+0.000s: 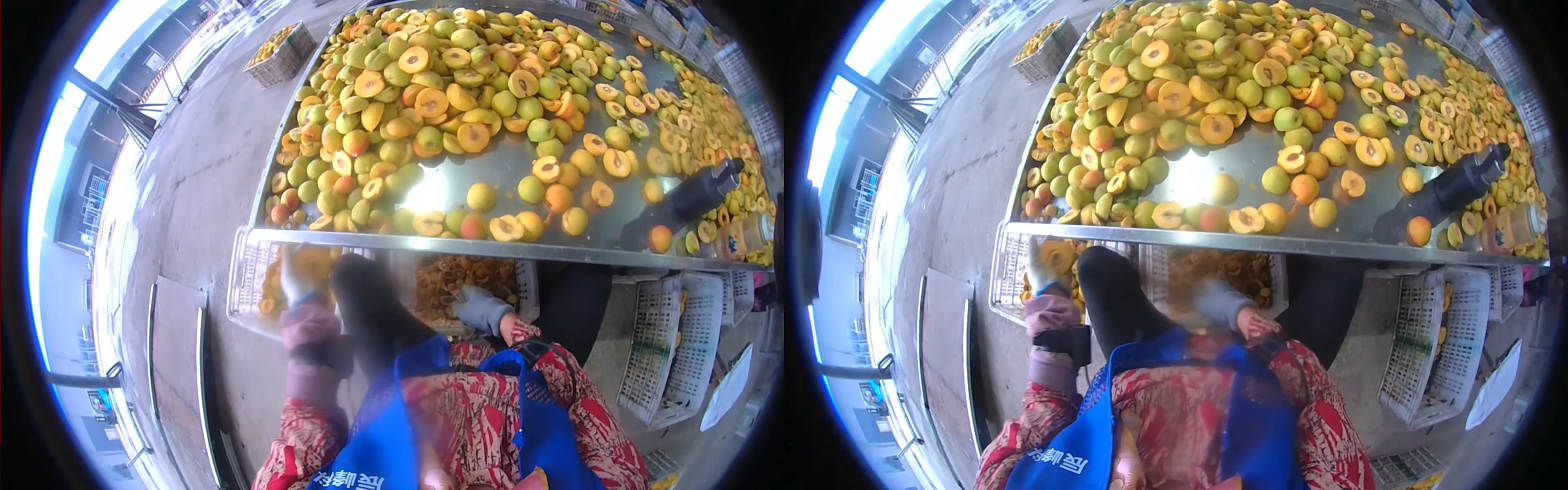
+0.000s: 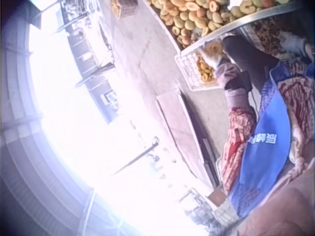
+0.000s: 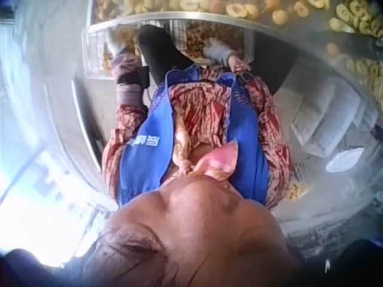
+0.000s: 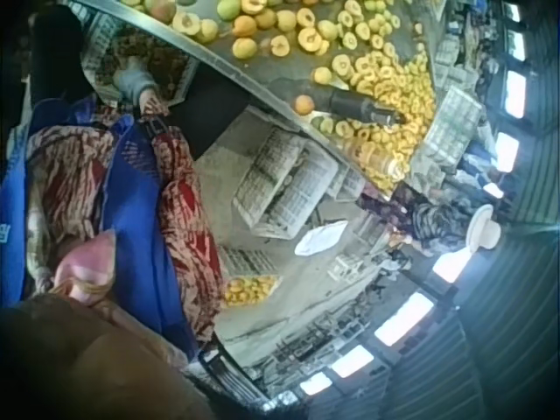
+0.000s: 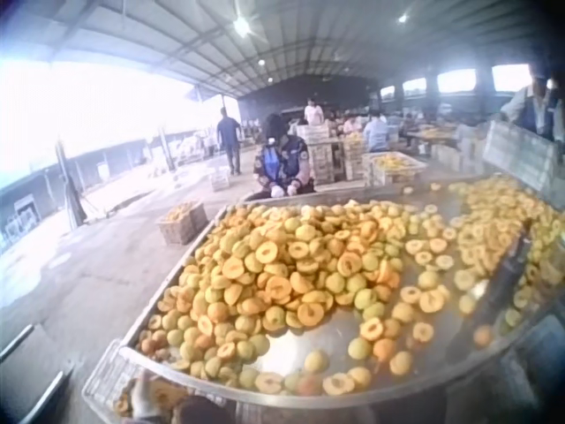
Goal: Using a metal pitting tool to remove the pits from halved apricots on a processing table.
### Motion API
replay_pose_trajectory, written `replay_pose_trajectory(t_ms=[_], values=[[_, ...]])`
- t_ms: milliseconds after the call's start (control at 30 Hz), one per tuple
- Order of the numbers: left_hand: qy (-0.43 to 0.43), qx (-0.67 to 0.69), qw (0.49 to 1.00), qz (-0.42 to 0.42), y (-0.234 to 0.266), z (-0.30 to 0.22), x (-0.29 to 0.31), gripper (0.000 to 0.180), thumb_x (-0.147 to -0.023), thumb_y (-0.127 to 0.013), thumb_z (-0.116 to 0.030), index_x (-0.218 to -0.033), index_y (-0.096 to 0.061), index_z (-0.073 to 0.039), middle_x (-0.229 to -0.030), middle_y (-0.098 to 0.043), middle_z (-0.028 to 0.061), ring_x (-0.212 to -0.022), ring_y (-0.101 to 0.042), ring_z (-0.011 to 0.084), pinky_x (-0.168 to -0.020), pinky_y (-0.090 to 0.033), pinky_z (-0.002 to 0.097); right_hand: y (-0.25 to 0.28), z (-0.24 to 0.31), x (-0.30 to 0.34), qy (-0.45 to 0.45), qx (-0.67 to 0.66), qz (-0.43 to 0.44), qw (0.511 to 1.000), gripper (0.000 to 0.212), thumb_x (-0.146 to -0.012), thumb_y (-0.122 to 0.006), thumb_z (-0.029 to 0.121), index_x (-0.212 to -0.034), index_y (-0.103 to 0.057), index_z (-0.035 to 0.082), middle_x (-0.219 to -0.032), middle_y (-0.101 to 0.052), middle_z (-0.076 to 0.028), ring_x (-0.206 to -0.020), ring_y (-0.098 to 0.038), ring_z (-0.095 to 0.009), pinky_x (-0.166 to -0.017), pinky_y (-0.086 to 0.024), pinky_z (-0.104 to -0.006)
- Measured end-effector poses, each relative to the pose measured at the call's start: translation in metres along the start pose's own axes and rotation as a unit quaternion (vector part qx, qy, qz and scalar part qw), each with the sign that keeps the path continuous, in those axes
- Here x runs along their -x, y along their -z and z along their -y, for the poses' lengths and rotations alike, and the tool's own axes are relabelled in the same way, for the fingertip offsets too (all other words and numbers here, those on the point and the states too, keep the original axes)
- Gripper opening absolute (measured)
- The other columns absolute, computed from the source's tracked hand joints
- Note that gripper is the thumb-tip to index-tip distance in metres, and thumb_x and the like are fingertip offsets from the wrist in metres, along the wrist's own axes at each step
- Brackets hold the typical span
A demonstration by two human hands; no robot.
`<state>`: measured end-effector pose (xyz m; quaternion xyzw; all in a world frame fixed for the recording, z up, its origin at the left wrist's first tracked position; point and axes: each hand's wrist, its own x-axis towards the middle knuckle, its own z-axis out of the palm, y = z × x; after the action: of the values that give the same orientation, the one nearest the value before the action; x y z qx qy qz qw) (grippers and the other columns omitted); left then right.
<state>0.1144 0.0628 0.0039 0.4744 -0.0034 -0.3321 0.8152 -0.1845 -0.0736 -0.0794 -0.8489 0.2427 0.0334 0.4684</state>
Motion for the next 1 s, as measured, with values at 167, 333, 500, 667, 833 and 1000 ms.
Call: replay_pose_trajectory(t_ms=[167,333,500,667,833,1000], values=[[0.017,-0.001,0.998,-0.068,-0.060,0.020,0.003,0.049,-0.095,-0.048,-0.045,-0.107,-0.057,0.002,-0.088,-0.061,0.0128,-0.081,-0.060,0.0271,-0.074,-0.053,0.0398,0.045,0.044,-0.001,-0.030,-0.323,-0.124,0.938,0.019,-0.086,-0.058,0.018,-0.100,-0.058,0.006,-0.084,-0.065,-0.015,-0.076,-0.064,-0.028,-0.068,-0.050,-0.0353],[0.021,-0.091,0.996,-0.008,-0.117,0.073,0.027,0.043,-0.097,-0.047,-0.041,-0.098,-0.058,0.001,-0.079,-0.061,0.0057,-0.067,-0.056,0.0162,-0.057,-0.046,0.0284,0.081,0.109,-0.014,0.121,-0.076,-0.190,0.971,0.022,-0.085,-0.059,0.014,-0.105,-0.056,0.006,-0.080,-0.064,-0.011,-0.068,-0.064,-0.027,-0.062,-0.050,-0.0354],[-0.029,-0.158,0.983,0.083,-0.091,0.129,0.022,0.020,-0.086,-0.058,-0.008,-0.106,-0.056,-0.006,-0.090,-0.063,0.0100,-0.079,-0.062,0.0197,-0.065,-0.052,0.0317,0.065,0.109,-0.010,0.115,-0.006,-0.305,0.945,0.033,-0.082,-0.063,0.017,-0.112,-0.053,0.005,-0.090,-0.064,-0.018,-0.081,-0.063,-0.038,-0.069,-0.051,-0.0427],[-0.007,-0.121,0.992,0.034,-0.130,0.106,0.077,0.031,-0.093,-0.055,-0.028,-0.099,-0.064,0.001,-0.091,-0.065,0.0123,-0.080,-0.063,0.0195,-0.073,-0.051,0.0312,0.050,0.101,-0.001,0.115,-0.040,-0.303,0.945,0.030,-0.084,-0.062,0.015,-0.111,-0.054,0.005,-0.093,-0.064,-0.019,-0.086,-0.064,-0.035,-0.073,-0.050,-0.0395],[0.047,-0.083,0.995,0.033,-0.117,0.109,0.075,0.034,-0.093,-0.054,-0.032,-0.100,-0.061,0.000,-0.086,-0.064,0.0107,-0.073,-0.063,0.0207,-0.064,-0.050,0.0325,0.041,0.080,0.000,0.069,-0.156,-0.202,0.964,0.029,-0.085,-0.064,0.017,-0.110,-0.055,0.004,-0.088,-0.064,-0.012,-0.081,-0.062,-0.019,-0.070,-0.048,-0.0361],[0.021,-0.137,0.983,0.125,-0.113,0.090,0.063,0.029,-0.096,-0.049,-0.030,-0.100,-0.057,-0.002,-0.082,-0.062,0.0069,-0.064,-0.059,0.0168,-0.054,-0.047,0.0284,0.053,0.103,0.024,0.065,-0.018,-0.234,0.970,0.030,-0.085,-0.059,0.021,-0.109,-0.050,0.003,-0.080,-0.062,-0.023,-0.077,-0.061,-0.040,-0.066,-0.046,-0.0459]])
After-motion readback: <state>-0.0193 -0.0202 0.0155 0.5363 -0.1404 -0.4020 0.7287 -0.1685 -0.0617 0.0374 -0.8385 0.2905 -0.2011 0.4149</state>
